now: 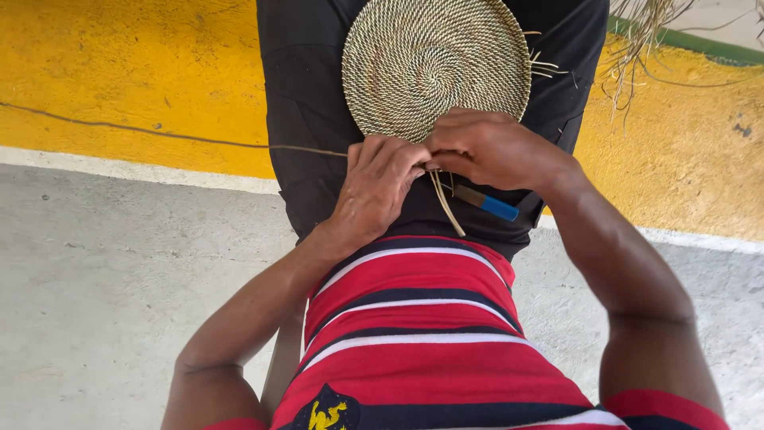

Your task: Hand-weaving a circular fiber mat or basket base using thin strands of straw or fiber.

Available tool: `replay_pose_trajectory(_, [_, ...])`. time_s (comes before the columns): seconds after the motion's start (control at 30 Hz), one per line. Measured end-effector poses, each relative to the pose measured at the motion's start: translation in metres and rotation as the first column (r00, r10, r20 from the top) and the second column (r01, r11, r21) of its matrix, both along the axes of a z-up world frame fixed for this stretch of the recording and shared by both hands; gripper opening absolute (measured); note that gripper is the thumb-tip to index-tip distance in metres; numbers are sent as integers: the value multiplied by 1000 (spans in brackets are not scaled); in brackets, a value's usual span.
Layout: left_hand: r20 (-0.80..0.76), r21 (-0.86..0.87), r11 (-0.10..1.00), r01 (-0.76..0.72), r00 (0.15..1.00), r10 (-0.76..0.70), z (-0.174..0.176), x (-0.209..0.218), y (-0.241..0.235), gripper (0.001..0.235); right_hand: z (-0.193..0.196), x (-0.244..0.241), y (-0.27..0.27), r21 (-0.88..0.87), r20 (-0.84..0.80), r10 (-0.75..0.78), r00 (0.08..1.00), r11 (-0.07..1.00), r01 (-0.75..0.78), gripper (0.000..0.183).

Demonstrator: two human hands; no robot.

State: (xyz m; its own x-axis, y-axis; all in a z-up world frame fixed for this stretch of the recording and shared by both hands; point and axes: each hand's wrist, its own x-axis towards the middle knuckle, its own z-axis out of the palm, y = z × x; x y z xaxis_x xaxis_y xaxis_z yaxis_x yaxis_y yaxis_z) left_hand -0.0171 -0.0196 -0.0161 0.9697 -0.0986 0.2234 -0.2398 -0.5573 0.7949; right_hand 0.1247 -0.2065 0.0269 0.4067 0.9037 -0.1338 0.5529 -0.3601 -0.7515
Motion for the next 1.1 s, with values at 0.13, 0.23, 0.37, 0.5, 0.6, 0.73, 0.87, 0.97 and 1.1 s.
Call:
replay_pose_trajectory(0.13, [4, 14, 1000, -18, 1000, 18, -7, -4, 4, 19, -6, -3, 8, -154, -23, 123, 992, 980, -125, 14])
replay_pose_trajectory(0.23, [19, 107, 994, -26, 1000, 24, -2, -2, 5, 20, -12, -7, 7, -188, -45, 131, 990, 973, -137, 14])
replay_pose_trajectory(0.37, [28, 141, 990, 12, 999, -16, -6, -2, 5, 12, -25, 0, 1, -102, 81, 40, 996, 994, -32, 9])
replay_pose_trajectory(0.5, [58, 168, 986, 16, 998, -26, 0, 2, 4, 19, -20, 21, -1, 108, 105, -413, 905, 909, 403, 9])
replay_pose_trajectory(0.6, [26, 202, 979, 17, 999, -23, -1, -2, 3, 21, -10, -1, 0, 50, 25, -274, 961, 961, 272, 31])
replay_pose_trajectory(0.73, [-5, 249, 968, 45, 999, -45, -2, -4, -3, 24, -19, -26, -9, 108, 74, -183, 980, 979, 175, 27])
replay_pose_trajectory(0.87, [22, 190, 981, 31, 999, -36, 2, 2, -7, 23, -33, -15, -1, 268, 287, -311, 906, 934, 236, 15])
replay_pose_trajectory(0.97, [6, 182, 982, 58, 998, -61, 2, -1, -11, 21, -42, 20, 21, 371, 493, -396, 775, 901, 225, 37])
replay_pose_trajectory(1.1, [-27, 183, 981, 59, 998, -55, 5, -2, -12, 15, -60, 62, 53, 506, 611, -426, 667, 859, 85, 29])
